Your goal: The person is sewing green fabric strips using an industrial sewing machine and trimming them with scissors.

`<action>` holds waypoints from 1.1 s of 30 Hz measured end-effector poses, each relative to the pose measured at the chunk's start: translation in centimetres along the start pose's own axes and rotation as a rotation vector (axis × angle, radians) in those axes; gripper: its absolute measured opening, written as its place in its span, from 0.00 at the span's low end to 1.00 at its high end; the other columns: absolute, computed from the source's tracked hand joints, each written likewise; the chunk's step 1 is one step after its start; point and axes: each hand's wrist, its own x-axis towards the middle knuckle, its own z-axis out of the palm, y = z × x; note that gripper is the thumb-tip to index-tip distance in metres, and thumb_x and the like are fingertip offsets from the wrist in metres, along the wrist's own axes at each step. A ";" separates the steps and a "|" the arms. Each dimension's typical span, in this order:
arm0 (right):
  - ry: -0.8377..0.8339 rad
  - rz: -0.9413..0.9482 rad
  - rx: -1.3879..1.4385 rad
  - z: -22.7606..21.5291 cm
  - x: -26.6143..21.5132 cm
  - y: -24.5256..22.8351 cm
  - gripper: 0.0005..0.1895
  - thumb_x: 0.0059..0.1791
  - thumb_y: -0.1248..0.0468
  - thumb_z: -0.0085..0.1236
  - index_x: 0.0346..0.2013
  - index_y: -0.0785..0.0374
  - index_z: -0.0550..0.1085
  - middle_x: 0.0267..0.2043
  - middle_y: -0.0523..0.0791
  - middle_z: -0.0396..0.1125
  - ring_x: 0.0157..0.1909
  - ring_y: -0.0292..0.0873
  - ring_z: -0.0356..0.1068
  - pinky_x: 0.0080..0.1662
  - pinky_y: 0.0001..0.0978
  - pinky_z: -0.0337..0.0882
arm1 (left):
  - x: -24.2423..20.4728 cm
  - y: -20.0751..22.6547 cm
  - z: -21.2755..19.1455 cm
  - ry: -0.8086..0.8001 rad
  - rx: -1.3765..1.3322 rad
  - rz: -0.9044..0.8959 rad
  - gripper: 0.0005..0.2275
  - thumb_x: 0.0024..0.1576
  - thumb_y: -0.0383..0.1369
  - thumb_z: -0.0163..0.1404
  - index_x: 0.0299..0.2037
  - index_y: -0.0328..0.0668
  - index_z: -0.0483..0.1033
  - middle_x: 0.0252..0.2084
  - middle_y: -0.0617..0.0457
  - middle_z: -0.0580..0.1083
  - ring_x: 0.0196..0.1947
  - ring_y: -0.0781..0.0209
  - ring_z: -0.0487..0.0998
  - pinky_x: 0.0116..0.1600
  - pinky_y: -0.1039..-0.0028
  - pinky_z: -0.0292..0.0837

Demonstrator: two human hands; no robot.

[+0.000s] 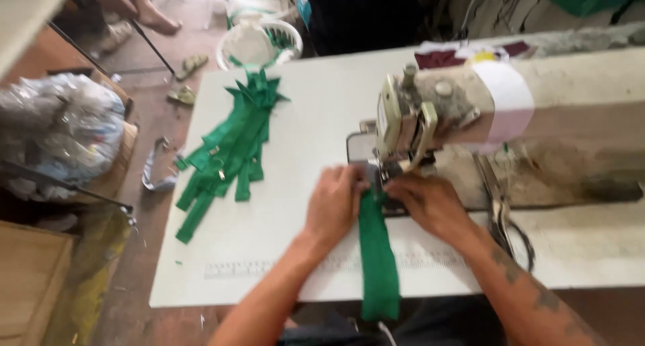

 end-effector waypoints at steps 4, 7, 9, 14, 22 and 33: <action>0.072 -0.044 -0.073 1.6 -0.3 2.8 0.07 0.56 0.66 0.64 0.48 0.60 0.85 0.39 0.53 0.80 0.38 0.60 0.80 0.37 0.52 0.78 | -2.5 -0.1 0.5 0.059 0.317 0.375 0.13 0.66 0.41 0.56 0.54 0.44 0.79 0.51 0.47 0.77 0.50 0.45 0.79 0.54 0.61 0.78; 0.128 -0.123 -0.146 2.5 -0.7 4.9 0.07 0.55 0.63 0.69 0.47 0.52 0.87 0.40 0.47 0.81 0.40 0.57 0.81 0.40 0.49 0.80 | -3.9 -0.4 0.5 -0.023 0.351 0.471 0.14 0.68 0.43 0.53 0.54 0.43 0.81 0.52 0.46 0.79 0.54 0.45 0.81 0.56 0.61 0.77; 0.125 -0.152 -0.216 2.5 -0.8 4.8 0.07 0.55 0.62 0.69 0.48 0.50 0.87 0.40 0.47 0.81 0.41 0.55 0.81 0.42 0.48 0.82 | -4.0 -0.4 0.3 -0.031 0.382 0.508 0.14 0.69 0.43 0.53 0.54 0.43 0.82 0.52 0.47 0.79 0.56 0.46 0.81 0.58 0.62 0.77; 0.065 -0.171 -0.170 1.3 -1.6 3.1 0.06 0.61 0.62 0.60 0.48 0.53 0.84 0.42 0.39 0.78 0.50 0.37 0.79 0.58 0.26 0.74 | -3.9 -0.1 0.2 -0.070 0.404 0.485 0.15 0.70 0.43 0.50 0.56 0.42 0.81 0.53 0.45 0.78 0.55 0.44 0.79 0.59 0.58 0.74; 0.042 -0.206 -0.385 1.9 -2.6 5.5 0.11 0.59 0.62 0.57 0.49 0.43 0.85 0.55 0.35 0.73 0.48 0.48 0.78 0.51 0.44 0.74 | -2.2 0.6 -1.1 -0.236 0.433 0.443 0.26 0.67 0.47 0.50 0.68 0.34 0.74 0.52 0.42 0.75 0.53 0.42 0.76 0.54 0.57 0.72; 0.113 -0.008 -0.214 1.1 -4.1 8.0 0.23 0.57 0.75 0.53 0.59 0.50 0.85 0.59 0.50 0.76 0.58 0.61 0.76 0.54 0.45 0.75 | -1.7 1.1 -1.1 -0.295 0.539 0.521 0.23 0.69 0.45 0.45 0.61 0.34 0.81 0.50 0.45 0.73 0.49 0.47 0.73 0.51 0.60 0.69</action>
